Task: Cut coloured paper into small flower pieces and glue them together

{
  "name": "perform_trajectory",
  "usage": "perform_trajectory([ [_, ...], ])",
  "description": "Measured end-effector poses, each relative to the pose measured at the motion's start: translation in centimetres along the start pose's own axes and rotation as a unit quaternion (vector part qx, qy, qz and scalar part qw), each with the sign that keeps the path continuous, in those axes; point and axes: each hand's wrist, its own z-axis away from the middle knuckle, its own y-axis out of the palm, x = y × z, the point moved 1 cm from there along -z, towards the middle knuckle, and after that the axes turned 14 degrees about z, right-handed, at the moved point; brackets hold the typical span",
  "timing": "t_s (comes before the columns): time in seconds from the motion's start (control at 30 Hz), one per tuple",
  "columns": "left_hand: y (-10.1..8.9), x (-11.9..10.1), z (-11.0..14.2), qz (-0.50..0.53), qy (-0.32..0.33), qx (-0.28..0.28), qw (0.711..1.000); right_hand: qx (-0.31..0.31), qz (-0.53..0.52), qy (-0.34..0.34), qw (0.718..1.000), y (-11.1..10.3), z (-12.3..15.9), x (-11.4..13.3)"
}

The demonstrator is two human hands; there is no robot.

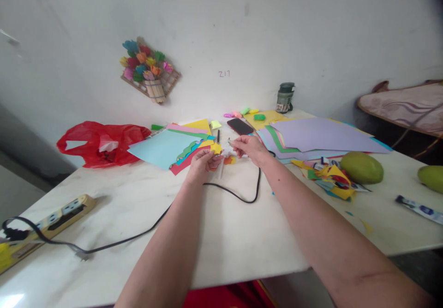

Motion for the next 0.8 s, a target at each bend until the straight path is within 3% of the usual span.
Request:
perform_trajectory([
  [0.53, -0.01, 0.15, -0.05, -0.006, -0.029, 0.013, 0.999, -0.015, 0.038, 0.028, 0.999, 0.61, 0.31, 0.60],
  [0.8, 0.41, 0.09, 0.33, -0.016, -0.046, 0.032, 0.998, 0.006, 0.040, 0.030, 0.999, 0.74, 0.21, 0.47],
])
